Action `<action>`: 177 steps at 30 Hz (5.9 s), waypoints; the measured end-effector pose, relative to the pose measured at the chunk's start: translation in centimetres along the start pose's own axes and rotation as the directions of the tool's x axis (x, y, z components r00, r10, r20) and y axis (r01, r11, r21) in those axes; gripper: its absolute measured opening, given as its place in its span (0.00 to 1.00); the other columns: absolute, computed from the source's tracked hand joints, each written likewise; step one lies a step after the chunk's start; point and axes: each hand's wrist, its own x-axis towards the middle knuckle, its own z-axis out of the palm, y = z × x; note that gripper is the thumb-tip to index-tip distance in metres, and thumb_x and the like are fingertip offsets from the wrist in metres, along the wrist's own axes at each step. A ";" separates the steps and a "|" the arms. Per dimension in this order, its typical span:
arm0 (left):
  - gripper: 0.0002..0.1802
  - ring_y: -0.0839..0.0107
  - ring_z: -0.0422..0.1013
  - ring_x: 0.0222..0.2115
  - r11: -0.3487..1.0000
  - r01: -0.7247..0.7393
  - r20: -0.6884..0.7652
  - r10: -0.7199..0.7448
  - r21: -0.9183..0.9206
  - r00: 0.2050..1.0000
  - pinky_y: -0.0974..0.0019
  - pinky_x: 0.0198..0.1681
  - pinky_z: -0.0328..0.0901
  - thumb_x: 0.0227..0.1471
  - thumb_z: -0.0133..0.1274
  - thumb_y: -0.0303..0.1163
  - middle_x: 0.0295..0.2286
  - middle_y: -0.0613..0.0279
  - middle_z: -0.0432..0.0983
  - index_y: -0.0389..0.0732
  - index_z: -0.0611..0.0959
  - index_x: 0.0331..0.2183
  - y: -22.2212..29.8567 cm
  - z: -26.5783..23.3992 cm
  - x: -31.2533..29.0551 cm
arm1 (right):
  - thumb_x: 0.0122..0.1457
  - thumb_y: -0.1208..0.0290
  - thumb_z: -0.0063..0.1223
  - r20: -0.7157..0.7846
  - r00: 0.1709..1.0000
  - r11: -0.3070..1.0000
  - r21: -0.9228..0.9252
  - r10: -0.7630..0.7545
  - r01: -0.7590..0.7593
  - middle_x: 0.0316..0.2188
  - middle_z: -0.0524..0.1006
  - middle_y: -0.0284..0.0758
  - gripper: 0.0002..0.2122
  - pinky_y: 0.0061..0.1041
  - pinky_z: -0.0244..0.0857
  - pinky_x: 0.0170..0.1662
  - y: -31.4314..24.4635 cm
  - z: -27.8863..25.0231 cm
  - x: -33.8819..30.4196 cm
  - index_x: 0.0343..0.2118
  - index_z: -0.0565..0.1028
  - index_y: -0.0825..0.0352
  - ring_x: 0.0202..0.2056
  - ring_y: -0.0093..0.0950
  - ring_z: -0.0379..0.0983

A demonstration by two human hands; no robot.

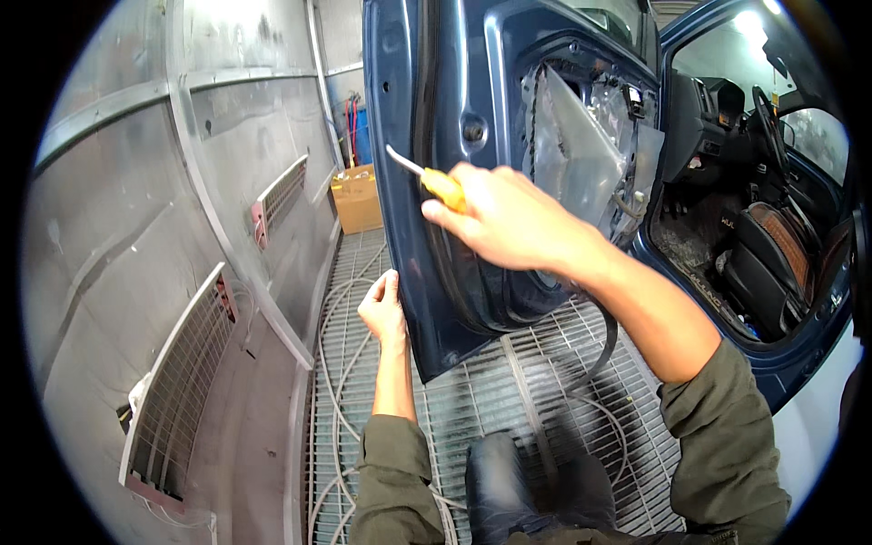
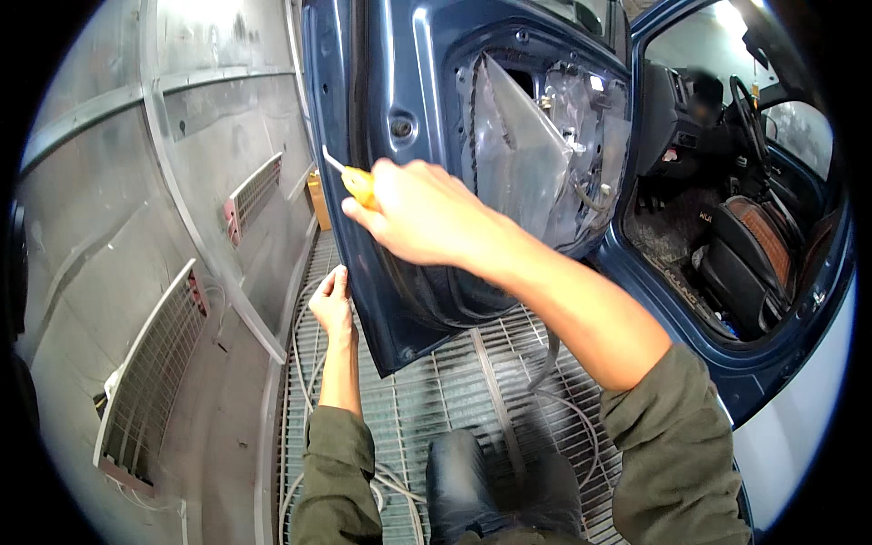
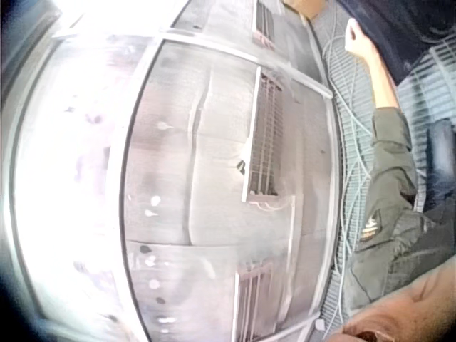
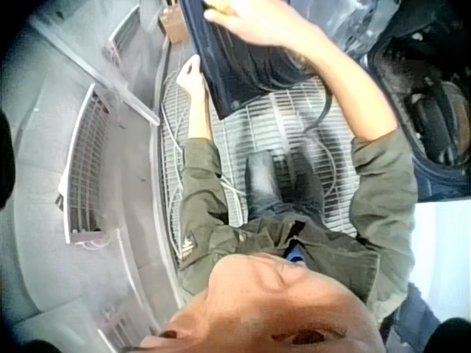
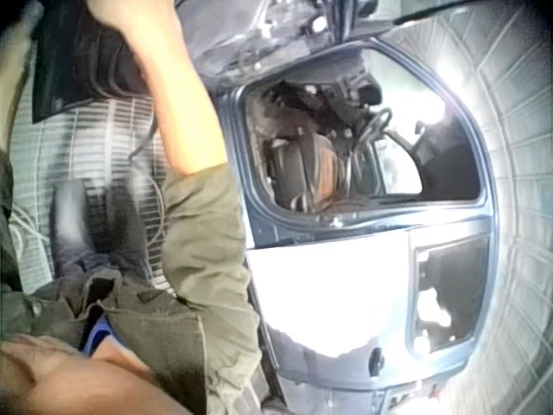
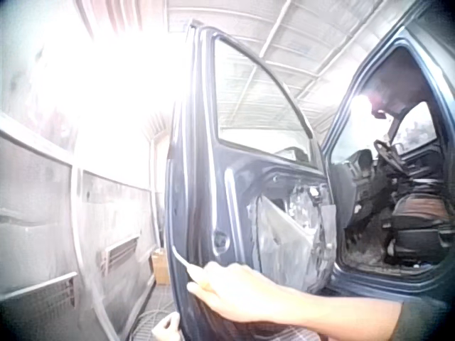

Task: The person uses a yellow air blow gun to clean the exterior of a blue pickup truck. They direct compressed air along the door seams, window edges, door handle, and lower body panels to remove dust and debris. The person opens the driver's door to clean the door jamb and interior edges before closing it and continuing along the side of the vehicle.

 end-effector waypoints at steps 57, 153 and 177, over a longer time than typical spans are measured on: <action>0.32 0.58 0.64 0.53 0.828 -0.072 0.270 -0.098 0.557 0.958 0.56 0.57 0.59 0.62 0.43 0.49 0.52 0.44 0.66 0.31 0.67 0.56 1.7 -3.9 -0.9 | 0.47 0.74 0.54 0.121 0.868 0.819 0.289 0.482 -0.496 0.23 0.76 0.42 0.17 0.39 0.71 0.22 22.9 40.3 -33.6 0.42 0.67 0.66 0.21 0.40 0.76; 0.55 0.32 0.29 0.63 0.861 -0.464 0.908 0.347 -0.208 0.236 0.41 0.64 0.36 0.41 0.53 0.25 0.60 0.23 0.27 0.23 0.36 0.60 5.8 29.7 -61.2 | 0.60 0.66 0.52 -0.114 -0.676 0.031 0.990 0.728 -0.134 0.14 0.65 0.28 0.10 0.25 0.58 0.16 7.1 8.5 -75.7 0.25 0.69 0.64 0.13 0.21 0.62; 0.20 0.61 0.71 0.35 0.860 -0.388 0.646 0.092 0.332 0.758 0.56 0.39 0.69 0.44 0.62 0.18 0.35 0.47 0.76 0.28 0.76 0.42 4.6 -6.9 -11.6 | 0.62 0.66 0.50 0.000 -0.306 -0.025 0.997 0.952 -0.077 0.17 0.66 0.29 0.09 0.23 0.61 0.18 19.5 10.6 -75.9 0.40 0.68 0.65 0.16 0.20 0.63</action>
